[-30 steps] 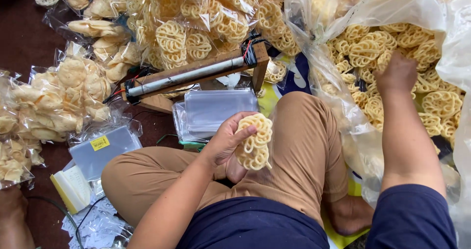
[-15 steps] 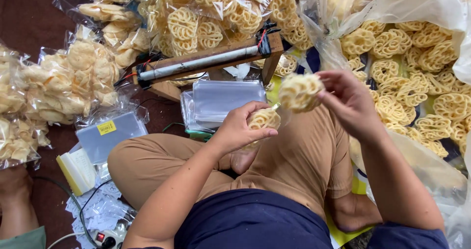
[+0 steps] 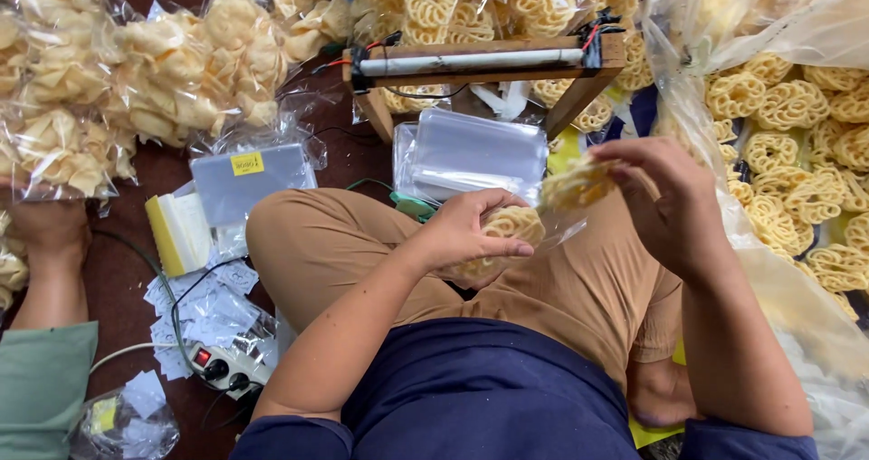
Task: Packaging individual crackers into plastic bags for sealing
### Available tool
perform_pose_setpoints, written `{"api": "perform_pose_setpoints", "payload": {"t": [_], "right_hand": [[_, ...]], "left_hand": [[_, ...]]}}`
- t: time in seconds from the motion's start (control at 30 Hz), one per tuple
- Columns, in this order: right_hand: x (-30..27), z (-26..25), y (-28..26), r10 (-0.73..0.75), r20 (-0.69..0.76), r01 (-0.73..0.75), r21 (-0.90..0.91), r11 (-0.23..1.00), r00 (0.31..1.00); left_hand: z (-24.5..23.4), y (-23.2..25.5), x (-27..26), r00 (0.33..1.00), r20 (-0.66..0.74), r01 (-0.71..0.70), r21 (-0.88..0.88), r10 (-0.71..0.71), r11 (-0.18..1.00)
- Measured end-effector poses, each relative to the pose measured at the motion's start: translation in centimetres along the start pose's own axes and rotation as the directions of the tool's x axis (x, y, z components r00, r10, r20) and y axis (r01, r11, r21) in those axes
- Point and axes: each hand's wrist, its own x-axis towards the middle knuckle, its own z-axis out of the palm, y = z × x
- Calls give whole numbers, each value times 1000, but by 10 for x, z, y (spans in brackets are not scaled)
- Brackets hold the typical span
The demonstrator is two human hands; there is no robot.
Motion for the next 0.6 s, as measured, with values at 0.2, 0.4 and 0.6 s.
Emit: {"api": "perform_pose_setpoints", "payload": {"t": [0.2,0.4,0.6], "right_hand": [[-8,18,-9,193,136,-209,122,970,972],[-17,33,-18,226,143,-242,103,965,963],[-29,46,-16,191,2,-191,27,981,982]], "left_hand": [[0,-7,0,993,-60,-98,96,104,991],[0,-23,20,984,-56,-159,166,170,973],[5,-20,28,981,-32,-179,246,192,953]]}}
